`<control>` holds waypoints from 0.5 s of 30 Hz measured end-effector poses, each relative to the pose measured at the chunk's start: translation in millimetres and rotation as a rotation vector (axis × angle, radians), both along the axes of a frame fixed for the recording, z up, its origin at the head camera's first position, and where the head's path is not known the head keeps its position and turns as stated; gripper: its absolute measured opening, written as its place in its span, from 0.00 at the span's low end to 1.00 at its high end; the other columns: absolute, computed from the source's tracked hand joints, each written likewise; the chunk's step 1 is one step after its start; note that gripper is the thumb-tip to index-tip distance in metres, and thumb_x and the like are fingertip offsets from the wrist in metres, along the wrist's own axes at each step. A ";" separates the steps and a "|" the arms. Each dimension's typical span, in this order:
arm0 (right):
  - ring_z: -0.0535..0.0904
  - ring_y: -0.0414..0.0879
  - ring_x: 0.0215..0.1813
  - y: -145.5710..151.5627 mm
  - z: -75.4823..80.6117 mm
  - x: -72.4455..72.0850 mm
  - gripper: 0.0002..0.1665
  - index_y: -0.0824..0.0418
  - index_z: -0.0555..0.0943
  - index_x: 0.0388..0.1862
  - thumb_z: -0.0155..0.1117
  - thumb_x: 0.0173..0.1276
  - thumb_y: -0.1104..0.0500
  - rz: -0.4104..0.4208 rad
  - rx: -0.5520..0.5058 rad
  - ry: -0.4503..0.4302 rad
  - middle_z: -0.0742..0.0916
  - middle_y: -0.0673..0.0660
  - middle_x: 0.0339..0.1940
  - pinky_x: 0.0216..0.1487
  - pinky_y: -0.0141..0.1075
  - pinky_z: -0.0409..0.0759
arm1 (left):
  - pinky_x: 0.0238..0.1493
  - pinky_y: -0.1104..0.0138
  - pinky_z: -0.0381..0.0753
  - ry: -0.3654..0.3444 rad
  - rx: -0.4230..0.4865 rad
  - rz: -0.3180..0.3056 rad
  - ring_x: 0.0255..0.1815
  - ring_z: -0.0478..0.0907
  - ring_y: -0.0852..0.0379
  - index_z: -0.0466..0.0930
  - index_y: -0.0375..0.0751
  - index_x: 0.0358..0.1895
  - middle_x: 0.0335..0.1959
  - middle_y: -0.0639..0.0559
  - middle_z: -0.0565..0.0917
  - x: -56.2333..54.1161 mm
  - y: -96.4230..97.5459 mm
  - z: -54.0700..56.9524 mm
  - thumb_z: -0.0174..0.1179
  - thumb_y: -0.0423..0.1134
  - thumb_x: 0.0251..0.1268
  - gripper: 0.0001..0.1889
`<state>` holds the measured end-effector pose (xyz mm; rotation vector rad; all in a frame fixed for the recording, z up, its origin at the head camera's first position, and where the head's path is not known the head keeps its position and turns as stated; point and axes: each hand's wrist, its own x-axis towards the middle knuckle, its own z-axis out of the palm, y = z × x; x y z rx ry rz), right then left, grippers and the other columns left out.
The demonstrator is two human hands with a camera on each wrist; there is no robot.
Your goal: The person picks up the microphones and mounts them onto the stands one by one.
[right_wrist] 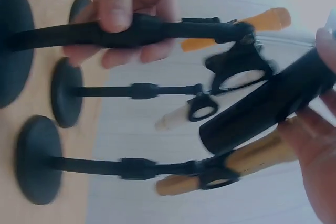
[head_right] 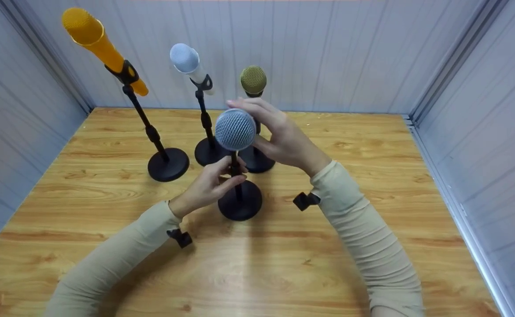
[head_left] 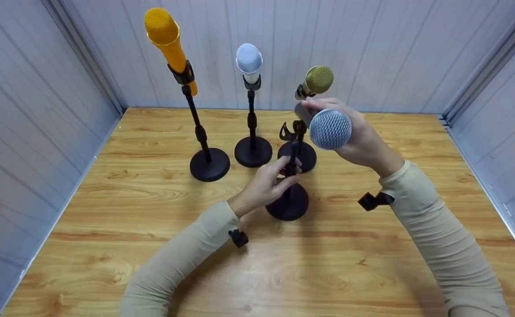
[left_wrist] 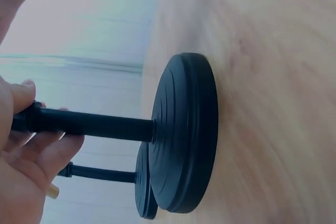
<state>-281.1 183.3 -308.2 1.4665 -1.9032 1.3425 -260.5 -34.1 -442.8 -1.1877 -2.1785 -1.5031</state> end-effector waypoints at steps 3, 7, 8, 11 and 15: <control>0.72 0.61 0.70 -9.6 9.5 -5.6 0.33 0.76 0.73 0.65 0.64 0.58 0.84 0.063 0.004 0.032 0.80 0.67 0.64 0.74 0.56 0.63 | 0.46 0.63 0.85 -0.001 -0.007 0.007 0.45 0.85 0.50 0.77 0.30 0.52 0.44 0.43 0.85 -4.0 1.9 -0.4 0.63 0.31 0.72 0.12; 0.73 0.58 0.69 -20.0 11.6 -18.8 0.34 0.73 0.72 0.67 0.67 0.61 0.80 0.057 0.102 0.038 0.80 0.64 0.65 0.74 0.52 0.65 | 0.48 0.68 0.84 -0.007 -0.035 0.021 0.45 0.85 0.57 0.76 0.30 0.51 0.44 0.45 0.85 -6.3 1.8 1.5 0.63 0.32 0.72 0.12; 0.74 0.57 0.69 -21.7 10.2 -21.8 0.34 0.72 0.72 0.68 0.67 0.62 0.78 0.055 0.132 0.035 0.80 0.64 0.66 0.74 0.51 0.66 | 0.48 0.68 0.84 -0.008 -0.042 0.019 0.45 0.84 0.57 0.76 0.30 0.51 0.44 0.45 0.85 -6.4 1.4 1.6 0.63 0.33 0.72 0.12; 0.74 0.56 0.68 -25.2 4.5 -29.5 0.33 0.71 0.71 0.68 0.68 0.64 0.75 0.062 0.181 0.015 0.79 0.62 0.67 0.73 0.48 0.67 | 0.49 0.68 0.84 -0.013 -0.056 0.002 0.45 0.84 0.57 0.76 0.30 0.52 0.44 0.44 0.85 -6.7 0.2 2.2 0.63 0.33 0.72 0.12; 0.75 0.54 0.66 -30.4 -2.3 -37.3 0.31 0.71 0.72 0.65 0.70 0.64 0.72 0.080 0.175 -0.025 0.81 0.58 0.64 0.72 0.48 0.68 | 0.48 0.67 0.85 -0.036 -0.053 -0.029 0.44 0.86 0.55 0.76 0.30 0.51 0.43 0.44 0.85 -6.2 -1.5 2.0 0.62 0.30 0.72 0.11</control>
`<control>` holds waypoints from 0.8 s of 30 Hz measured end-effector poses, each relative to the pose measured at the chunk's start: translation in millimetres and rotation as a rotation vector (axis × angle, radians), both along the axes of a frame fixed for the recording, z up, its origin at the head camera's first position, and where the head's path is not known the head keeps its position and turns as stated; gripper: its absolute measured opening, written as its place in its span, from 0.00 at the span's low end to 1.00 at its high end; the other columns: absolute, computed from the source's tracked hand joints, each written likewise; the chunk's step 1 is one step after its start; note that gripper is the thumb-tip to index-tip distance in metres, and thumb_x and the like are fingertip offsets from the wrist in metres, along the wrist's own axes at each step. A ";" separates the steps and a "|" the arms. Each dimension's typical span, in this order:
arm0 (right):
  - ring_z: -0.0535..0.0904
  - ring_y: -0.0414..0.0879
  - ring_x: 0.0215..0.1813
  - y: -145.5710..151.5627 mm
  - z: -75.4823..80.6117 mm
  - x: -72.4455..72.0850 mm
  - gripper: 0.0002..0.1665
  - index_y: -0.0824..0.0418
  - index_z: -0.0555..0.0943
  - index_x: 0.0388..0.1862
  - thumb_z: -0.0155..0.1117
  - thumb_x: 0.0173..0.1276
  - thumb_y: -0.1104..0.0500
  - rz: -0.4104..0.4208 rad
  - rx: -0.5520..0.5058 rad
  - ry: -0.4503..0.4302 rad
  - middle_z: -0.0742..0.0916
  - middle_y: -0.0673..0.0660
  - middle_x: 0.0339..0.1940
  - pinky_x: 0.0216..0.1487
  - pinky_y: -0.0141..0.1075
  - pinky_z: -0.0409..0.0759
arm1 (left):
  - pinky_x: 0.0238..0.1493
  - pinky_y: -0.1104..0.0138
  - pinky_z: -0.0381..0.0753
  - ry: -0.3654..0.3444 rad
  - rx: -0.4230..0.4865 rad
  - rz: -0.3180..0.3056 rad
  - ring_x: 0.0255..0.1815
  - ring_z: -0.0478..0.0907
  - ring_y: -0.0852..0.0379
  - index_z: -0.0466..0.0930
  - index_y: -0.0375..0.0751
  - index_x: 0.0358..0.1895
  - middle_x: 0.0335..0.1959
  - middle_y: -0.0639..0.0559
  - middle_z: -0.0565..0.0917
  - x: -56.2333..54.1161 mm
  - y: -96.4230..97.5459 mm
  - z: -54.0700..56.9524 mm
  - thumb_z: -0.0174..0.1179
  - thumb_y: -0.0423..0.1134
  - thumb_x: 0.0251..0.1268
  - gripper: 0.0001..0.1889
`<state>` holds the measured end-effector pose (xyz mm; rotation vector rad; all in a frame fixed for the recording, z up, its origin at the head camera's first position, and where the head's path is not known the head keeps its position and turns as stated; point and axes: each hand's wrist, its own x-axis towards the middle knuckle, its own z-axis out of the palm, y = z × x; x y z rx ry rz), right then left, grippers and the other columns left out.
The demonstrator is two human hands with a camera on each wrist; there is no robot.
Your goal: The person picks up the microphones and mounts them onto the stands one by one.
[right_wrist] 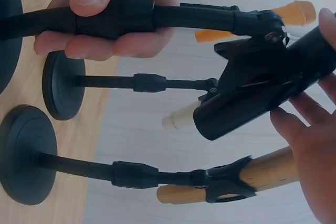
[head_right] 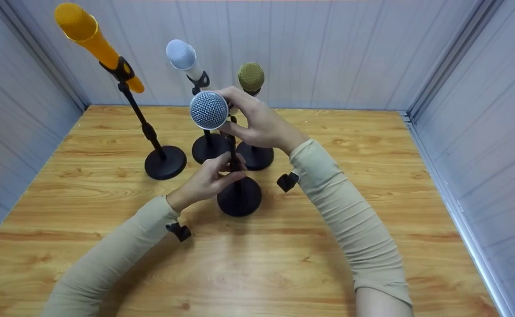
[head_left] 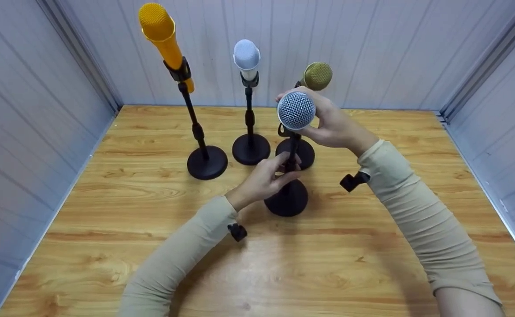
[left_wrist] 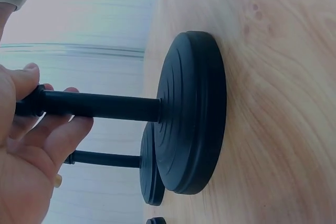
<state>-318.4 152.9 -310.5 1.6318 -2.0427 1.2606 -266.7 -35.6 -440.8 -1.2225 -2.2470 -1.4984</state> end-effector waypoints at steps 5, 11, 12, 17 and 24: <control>0.74 0.50 0.66 -0.5 -3.2 -4.2 0.40 0.70 0.70 0.68 0.78 0.59 0.66 -0.033 0.073 -0.054 0.80 0.58 0.64 0.72 0.46 0.67 | 0.48 0.66 0.85 -0.005 0.011 -0.033 0.46 0.86 0.49 0.75 0.27 0.52 0.45 0.41 0.85 -0.2 -0.4 0.3 0.61 0.27 0.72 0.11; 0.68 0.53 0.71 -2.0 -9.5 -5.9 0.57 0.69 0.66 0.69 0.89 0.41 0.68 0.089 0.092 -0.153 0.73 0.60 0.67 0.76 0.49 0.61 | 0.50 0.65 0.84 -0.014 0.033 -0.041 0.50 0.85 0.53 0.76 0.30 0.56 0.48 0.42 0.84 0.7 -1.7 -1.9 0.62 0.27 0.71 0.14; 0.67 0.54 0.71 -1.9 -11.2 -6.4 0.59 0.69 0.65 0.69 0.89 0.40 0.67 0.089 0.093 -0.152 0.72 0.61 0.67 0.76 0.49 0.61 | 0.50 0.65 0.84 -0.017 0.035 -0.040 0.50 0.84 0.53 0.76 0.30 0.57 0.48 0.42 0.85 0.4 -1.8 -2.6 0.62 0.27 0.71 0.14; 0.71 0.52 0.67 -4.5 -19.4 -5.7 0.52 0.71 0.66 0.67 0.87 0.46 0.65 -0.042 0.109 -0.126 0.74 0.62 0.64 0.73 0.44 0.65 | 0.48 0.63 0.86 -0.007 0.045 -0.021 0.48 0.86 0.49 0.76 0.28 0.54 0.46 0.39 0.85 -0.3 -0.7 -5.6 0.63 0.27 0.70 0.13; 0.73 0.53 0.61 -9.0 -31.1 -6.5 0.45 0.69 0.70 0.60 0.83 0.44 0.72 -0.039 -0.075 -0.033 0.78 0.62 0.57 0.70 0.47 0.68 | 0.47 0.61 0.86 0.003 0.086 -0.028 0.45 0.86 0.41 0.75 0.25 0.52 0.44 0.36 0.85 -3.0 1.6 -10.0 0.62 0.23 0.68 0.13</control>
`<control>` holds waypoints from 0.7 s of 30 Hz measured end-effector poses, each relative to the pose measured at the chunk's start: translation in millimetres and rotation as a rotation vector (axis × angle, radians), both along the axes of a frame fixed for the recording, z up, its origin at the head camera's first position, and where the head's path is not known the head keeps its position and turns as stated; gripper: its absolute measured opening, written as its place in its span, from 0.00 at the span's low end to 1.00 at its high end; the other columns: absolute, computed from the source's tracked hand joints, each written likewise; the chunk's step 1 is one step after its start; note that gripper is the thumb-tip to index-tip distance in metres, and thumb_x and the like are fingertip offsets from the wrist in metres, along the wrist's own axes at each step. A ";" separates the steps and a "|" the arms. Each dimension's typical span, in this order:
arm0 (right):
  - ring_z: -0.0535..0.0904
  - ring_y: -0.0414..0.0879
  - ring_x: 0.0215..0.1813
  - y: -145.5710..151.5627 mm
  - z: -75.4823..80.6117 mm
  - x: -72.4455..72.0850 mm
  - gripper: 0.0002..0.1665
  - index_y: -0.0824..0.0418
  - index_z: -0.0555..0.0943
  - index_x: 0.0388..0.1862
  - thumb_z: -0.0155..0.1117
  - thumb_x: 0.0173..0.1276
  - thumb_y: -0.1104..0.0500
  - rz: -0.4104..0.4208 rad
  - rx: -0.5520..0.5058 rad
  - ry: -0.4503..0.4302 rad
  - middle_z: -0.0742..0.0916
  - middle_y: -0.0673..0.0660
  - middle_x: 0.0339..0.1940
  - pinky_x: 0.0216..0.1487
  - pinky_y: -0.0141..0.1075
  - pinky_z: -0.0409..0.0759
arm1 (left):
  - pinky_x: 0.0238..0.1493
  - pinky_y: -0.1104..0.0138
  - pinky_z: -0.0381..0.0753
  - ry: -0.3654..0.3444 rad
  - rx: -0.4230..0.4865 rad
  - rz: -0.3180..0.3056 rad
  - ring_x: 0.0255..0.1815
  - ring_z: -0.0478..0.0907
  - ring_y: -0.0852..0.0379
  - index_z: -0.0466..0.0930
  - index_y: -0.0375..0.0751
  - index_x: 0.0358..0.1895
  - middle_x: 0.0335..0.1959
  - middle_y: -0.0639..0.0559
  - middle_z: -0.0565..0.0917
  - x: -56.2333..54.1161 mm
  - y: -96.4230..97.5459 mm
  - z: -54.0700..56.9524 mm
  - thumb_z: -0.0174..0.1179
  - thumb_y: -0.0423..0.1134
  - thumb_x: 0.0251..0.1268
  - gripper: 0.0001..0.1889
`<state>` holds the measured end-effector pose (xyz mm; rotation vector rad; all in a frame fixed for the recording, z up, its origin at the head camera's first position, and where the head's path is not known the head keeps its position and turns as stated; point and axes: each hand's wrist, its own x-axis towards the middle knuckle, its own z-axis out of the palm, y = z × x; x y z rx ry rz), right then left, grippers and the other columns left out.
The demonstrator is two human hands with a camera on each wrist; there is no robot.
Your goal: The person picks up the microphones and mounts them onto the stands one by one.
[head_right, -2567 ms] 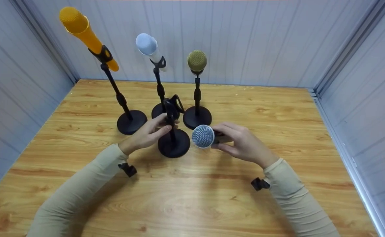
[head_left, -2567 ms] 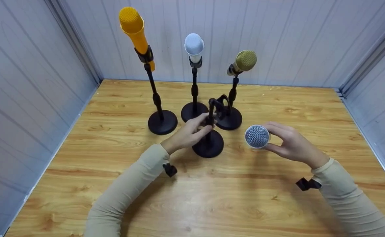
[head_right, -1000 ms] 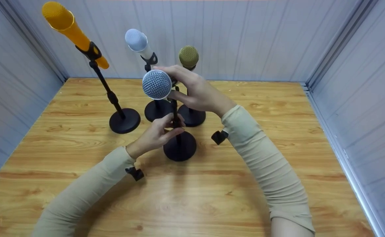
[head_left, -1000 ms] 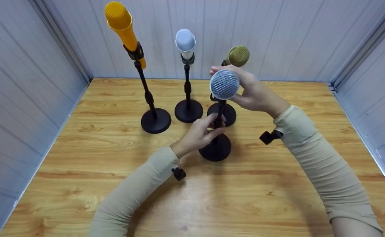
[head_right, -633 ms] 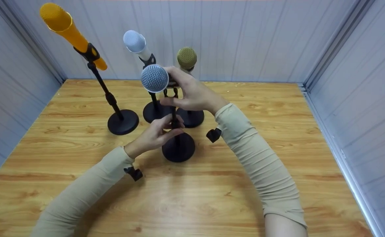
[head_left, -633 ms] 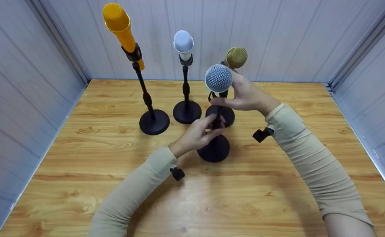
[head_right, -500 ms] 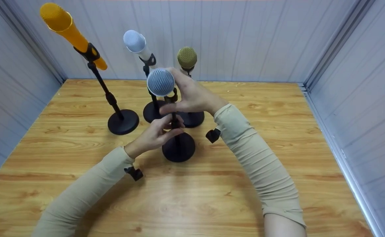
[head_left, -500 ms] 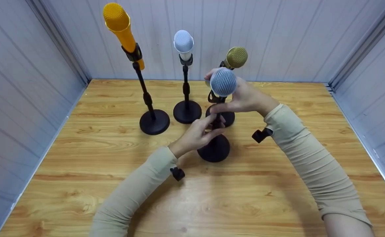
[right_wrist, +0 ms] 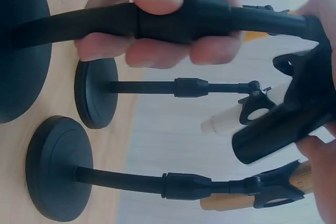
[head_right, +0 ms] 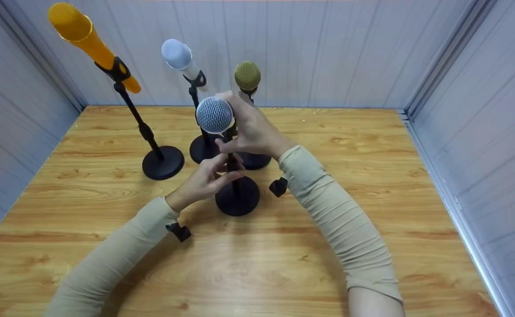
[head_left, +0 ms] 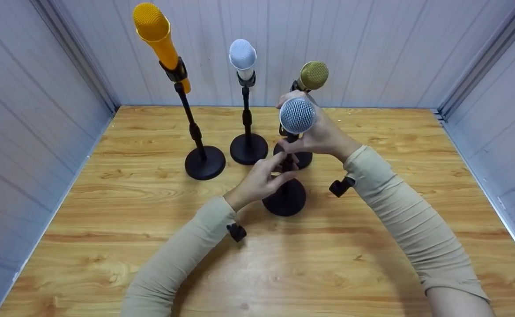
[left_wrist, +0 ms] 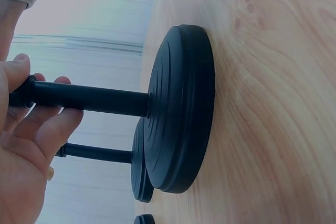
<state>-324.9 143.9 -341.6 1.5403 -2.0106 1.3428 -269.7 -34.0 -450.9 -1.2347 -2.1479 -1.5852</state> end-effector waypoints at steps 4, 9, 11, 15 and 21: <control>0.75 0.51 0.56 -0.2 -3.1 0.8 0.40 0.67 0.73 0.55 0.82 0.42 0.74 0.016 -0.061 0.080 0.81 0.61 0.50 0.69 0.48 0.67 | 0.48 0.64 0.86 -0.023 -0.005 0.008 0.46 0.85 0.48 0.76 0.30 0.55 0.45 0.43 0.85 0.1 -0.6 -0.4 0.63 0.27 0.70 0.14; 0.75 0.50 0.56 0.0 -3.7 -0.1 0.40 0.67 0.75 0.56 0.81 0.42 0.76 -0.007 -0.054 0.120 0.82 0.59 0.50 0.68 0.45 0.68 | 0.49 0.65 0.85 -0.037 -0.004 0.014 0.47 0.84 0.57 0.77 0.35 0.55 0.45 0.47 0.85 1.1 -1.8 0.8 0.62 0.31 0.72 0.12; 0.76 0.50 0.56 0.1 -3.6 0.3 0.40 0.68 0.75 0.56 0.80 0.42 0.77 -0.008 -0.052 0.105 0.83 0.59 0.50 0.68 0.45 0.68 | 0.49 0.64 0.85 -0.035 0.000 0.009 0.46 0.84 0.57 0.77 0.35 0.53 0.45 0.48 0.85 1.0 -1.9 0.3 0.62 0.33 0.73 0.11; 0.78 0.50 0.55 -0.1 -3.6 2.1 0.39 0.69 0.73 0.58 0.78 0.44 0.78 -0.004 -0.044 0.028 0.83 0.57 0.50 0.65 0.43 0.73 | 0.48 0.64 0.86 -0.020 0.003 0.016 0.45 0.84 0.56 0.77 0.33 0.51 0.44 0.48 0.85 0.7 -1.3 -1.4 0.62 0.33 0.73 0.10; 0.81 0.51 0.53 -0.2 -1.3 3.0 0.35 0.70 0.74 0.57 0.78 0.50 0.71 -0.079 0.028 0.000 0.84 0.56 0.50 0.60 0.40 0.77 | 0.47 0.61 0.86 -0.012 0.010 0.033 0.45 0.85 0.48 0.76 0.29 0.51 0.44 0.42 0.85 0.9 0.4 -2.3 0.63 0.26 0.69 0.11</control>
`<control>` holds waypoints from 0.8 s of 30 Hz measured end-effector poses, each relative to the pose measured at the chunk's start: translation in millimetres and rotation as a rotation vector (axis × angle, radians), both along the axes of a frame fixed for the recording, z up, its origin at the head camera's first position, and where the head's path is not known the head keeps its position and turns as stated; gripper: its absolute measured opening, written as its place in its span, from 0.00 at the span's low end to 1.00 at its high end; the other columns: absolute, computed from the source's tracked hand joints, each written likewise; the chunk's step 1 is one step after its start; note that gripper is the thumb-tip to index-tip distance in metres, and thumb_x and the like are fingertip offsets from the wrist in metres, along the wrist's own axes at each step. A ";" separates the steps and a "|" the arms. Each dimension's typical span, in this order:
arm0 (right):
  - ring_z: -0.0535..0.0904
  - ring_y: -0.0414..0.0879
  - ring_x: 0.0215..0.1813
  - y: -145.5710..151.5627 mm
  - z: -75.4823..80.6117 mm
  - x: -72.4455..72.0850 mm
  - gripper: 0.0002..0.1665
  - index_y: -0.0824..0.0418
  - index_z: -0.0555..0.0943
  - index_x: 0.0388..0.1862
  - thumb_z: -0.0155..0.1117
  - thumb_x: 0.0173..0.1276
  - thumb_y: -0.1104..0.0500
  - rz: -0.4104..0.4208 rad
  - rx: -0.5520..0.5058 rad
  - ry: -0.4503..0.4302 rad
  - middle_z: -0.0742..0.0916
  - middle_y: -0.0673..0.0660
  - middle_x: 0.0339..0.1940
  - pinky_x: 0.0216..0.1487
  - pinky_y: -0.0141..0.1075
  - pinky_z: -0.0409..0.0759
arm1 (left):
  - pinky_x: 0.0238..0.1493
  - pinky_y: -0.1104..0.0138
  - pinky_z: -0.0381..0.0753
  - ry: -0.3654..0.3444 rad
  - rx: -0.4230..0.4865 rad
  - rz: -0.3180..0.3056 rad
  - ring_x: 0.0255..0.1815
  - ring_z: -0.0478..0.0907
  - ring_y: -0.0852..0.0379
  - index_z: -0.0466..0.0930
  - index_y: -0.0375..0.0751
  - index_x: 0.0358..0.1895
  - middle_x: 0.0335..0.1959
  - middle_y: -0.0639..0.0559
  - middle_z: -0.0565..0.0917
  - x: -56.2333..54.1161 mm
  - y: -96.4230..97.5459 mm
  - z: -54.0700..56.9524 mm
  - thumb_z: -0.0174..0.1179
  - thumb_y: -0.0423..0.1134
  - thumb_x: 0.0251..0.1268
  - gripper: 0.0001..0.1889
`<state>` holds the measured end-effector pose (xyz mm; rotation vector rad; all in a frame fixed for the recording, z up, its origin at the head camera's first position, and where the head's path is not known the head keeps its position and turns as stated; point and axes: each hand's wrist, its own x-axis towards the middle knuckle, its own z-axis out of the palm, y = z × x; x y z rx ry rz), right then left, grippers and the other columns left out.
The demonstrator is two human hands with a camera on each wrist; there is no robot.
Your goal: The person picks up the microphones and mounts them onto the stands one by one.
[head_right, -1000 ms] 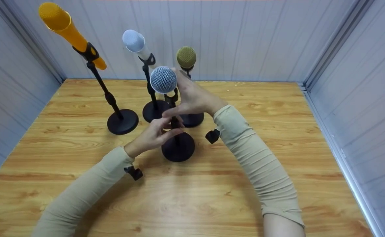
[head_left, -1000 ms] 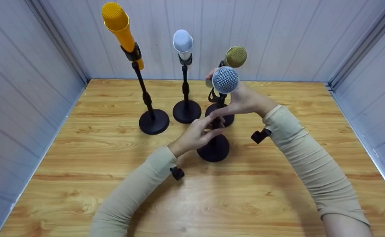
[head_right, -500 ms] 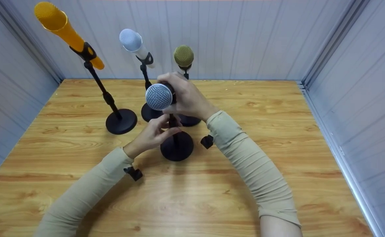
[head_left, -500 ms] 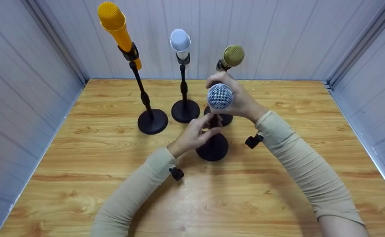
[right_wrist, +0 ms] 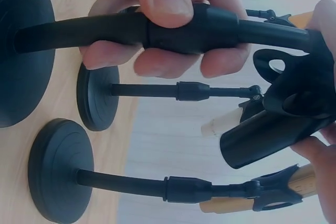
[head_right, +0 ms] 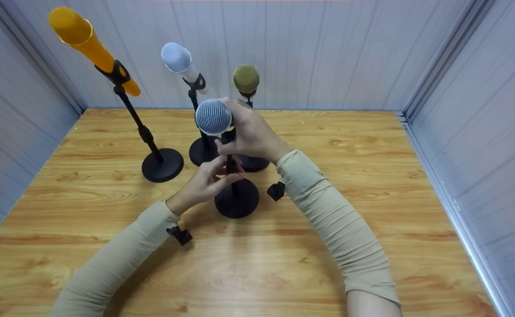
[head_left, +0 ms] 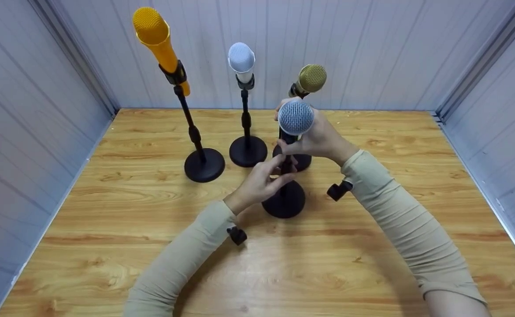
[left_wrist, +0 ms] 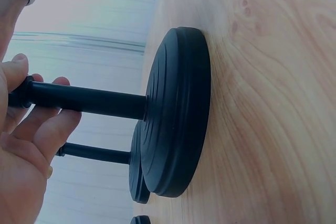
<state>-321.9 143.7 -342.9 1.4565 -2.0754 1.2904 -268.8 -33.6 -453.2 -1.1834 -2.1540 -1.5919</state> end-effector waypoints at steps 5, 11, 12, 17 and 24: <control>0.81 0.53 0.51 0.3 -0.4 0.8 0.27 0.70 0.78 0.51 0.77 0.51 0.68 -0.051 0.041 0.002 0.85 0.63 0.47 0.59 0.42 0.76 | 0.46 0.56 0.86 0.005 -0.004 0.005 0.45 0.85 0.43 0.75 0.25 0.51 0.44 0.37 0.84 1.2 1.2 0.7 0.62 0.23 0.68 0.11; 0.82 0.54 0.50 1.0 3.2 3.5 0.28 0.70 0.79 0.52 0.78 0.52 0.67 -0.066 0.089 -0.006 0.86 0.62 0.49 0.58 0.42 0.78 | 0.47 0.57 0.86 0.005 0.000 -0.001 0.45 0.85 0.42 0.76 0.27 0.50 0.43 0.39 0.85 2.6 0.6 2.4 0.63 0.24 0.68 0.11; 0.82 0.53 0.49 1.0 4.1 3.5 0.29 0.70 0.79 0.53 0.78 0.52 0.66 -0.068 0.099 0.000 0.86 0.61 0.50 0.57 0.42 0.79 | 0.47 0.58 0.86 0.002 0.000 -0.005 0.45 0.85 0.42 0.76 0.28 0.51 0.44 0.41 0.85 2.4 0.0 2.2 0.63 0.25 0.69 0.11; 0.82 0.47 0.48 1.5 6.6 2.5 0.33 0.69 0.78 0.57 0.80 0.53 0.64 -0.073 0.126 -0.020 0.86 0.58 0.52 0.53 0.42 0.80 | 0.50 0.63 0.85 -0.009 -0.007 -0.026 0.46 0.85 0.52 0.76 0.34 0.53 0.44 0.48 0.84 0.5 -3.2 -0.5 0.62 0.33 0.73 0.11; 0.84 0.49 0.50 3.3 7.0 4.1 0.38 0.68 0.70 0.60 0.79 0.53 0.67 -0.032 0.135 -0.160 0.87 0.58 0.50 0.55 0.44 0.81 | 0.49 0.57 0.86 -0.006 0.013 -0.016 0.45 0.85 0.46 0.74 0.24 0.52 0.43 0.36 0.83 22.0 -0.8 26.4 0.61 0.24 0.70 0.12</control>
